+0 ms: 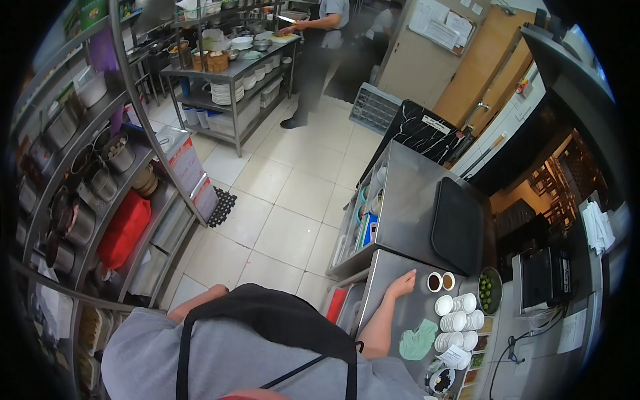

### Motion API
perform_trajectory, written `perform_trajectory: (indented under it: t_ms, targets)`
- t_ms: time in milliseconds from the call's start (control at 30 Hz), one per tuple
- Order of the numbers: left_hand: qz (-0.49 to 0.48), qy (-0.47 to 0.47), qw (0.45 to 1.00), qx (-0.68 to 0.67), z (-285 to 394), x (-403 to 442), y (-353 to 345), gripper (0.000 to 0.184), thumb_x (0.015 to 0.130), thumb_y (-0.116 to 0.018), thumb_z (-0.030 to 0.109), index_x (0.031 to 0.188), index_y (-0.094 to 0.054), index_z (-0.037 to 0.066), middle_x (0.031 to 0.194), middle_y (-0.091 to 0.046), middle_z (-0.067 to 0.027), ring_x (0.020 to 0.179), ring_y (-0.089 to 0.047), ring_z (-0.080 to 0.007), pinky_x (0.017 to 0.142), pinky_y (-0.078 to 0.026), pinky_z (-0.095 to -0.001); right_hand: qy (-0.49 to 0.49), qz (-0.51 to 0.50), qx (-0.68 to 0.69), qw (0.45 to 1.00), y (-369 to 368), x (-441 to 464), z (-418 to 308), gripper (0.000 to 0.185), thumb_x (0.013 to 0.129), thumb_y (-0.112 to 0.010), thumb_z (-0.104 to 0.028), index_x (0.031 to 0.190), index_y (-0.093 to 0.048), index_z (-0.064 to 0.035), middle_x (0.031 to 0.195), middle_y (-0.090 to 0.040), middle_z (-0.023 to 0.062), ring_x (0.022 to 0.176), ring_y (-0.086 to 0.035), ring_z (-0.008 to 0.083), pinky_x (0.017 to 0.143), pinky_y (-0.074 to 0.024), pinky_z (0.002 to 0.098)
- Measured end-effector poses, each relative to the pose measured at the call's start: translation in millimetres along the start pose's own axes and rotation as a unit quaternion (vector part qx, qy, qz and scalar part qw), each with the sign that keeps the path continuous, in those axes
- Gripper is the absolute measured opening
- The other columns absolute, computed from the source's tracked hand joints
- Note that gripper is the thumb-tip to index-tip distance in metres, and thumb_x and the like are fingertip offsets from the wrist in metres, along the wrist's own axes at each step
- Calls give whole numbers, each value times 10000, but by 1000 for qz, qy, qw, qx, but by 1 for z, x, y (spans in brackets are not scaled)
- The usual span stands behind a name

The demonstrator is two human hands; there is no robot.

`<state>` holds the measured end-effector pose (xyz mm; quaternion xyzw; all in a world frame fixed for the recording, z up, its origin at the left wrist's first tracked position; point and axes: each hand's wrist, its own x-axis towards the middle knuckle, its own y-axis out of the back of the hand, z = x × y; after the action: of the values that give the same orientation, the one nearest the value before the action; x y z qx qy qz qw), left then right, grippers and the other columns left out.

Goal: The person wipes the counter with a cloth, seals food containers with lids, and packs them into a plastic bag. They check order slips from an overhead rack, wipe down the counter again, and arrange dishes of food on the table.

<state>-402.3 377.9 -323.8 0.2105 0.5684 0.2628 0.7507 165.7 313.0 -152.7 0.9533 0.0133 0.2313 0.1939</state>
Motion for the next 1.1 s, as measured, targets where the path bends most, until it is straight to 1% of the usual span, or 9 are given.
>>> perform_trajectory:
  t_ms: [233, 300, 400, 633, 700, 833, 1100]
  targets:
    - [8, -6, 1000, 18, -4, 5, -4, 357, 669, -604, 373, 892, -653, 99, 940, -614, -120, 881, -583, -281, 767, -462, -360, 18, -8, -15, 1000, -3, 0, 4, 429, 893, -389, -291, 766, -566, 78, 678, -551, 245, 617, -501, 401, 577, -385, 437]
    - [7, -9, 1000, 15, -1, 2, -2, 358, 664, -610, 372, 891, -653, 99, 939, -614, -120, 880, -583, -281, 766, -462, -361, 58, 4, -21, 998, -8, 1, 12, 426, 894, -387, -292, 762, -573, 68, 670, -553, 240, 610, -504, 405, 566, -385, 441]
    - [7, -6, 1000, 0, 1, -1, 1, 363, 651, -621, 372, 892, -654, 103, 940, -614, -119, 881, -583, -282, 767, -462, -361, 70, -2, -23, 997, -8, -1, 11, 421, 894, -388, -292, 762, -577, 60, 659, -552, 235, 596, -501, 403, 554, -382, 441]
    - [-5, 14, 1000, -1, -2, 6, -2, 373, 634, -635, 375, 901, -654, 115, 957, -613, -111, 892, -583, -272, 775, -463, -357, 48, -21, -29, 998, -5, -1, 0, 414, 893, -392, -284, 731, -564, 57, 627, -535, 234, 570, -491, 394, 530, -362, 444]
    - [-6, 19, 1000, -1, 0, 3, 0, 369, 635, -636, 367, 905, -653, 116, 963, -612, -109, 896, -582, -270, 776, -462, -355, 64, -7, -16, 998, -6, -1, 2, 416, 891, -395, -290, 725, -561, 54, 623, -532, 231, 564, -488, 391, 528, -361, 442]
    - [-8, 37, 999, -16, 3, 0, 0, 358, 636, -638, 342, 918, -650, 120, 977, -609, -106, 905, -580, -267, 779, -461, -353, 57, -11, -31, 998, -10, 2, 13, 416, 888, -398, -299, 738, -568, 49, 624, -535, 229, 563, -491, 388, 530, -366, 437]
    - [-16, 21, 1000, -6, 4, 7, -1, 350, 637, -640, 325, 920, -648, 120, 976, -609, -106, 910, -579, -268, 785, -460, -353, 44, -25, -42, 998, -5, 0, -1, 431, 891, -388, -303, 712, -557, 50, 624, -539, 225, 565, -490, 392, 533, -368, 438]
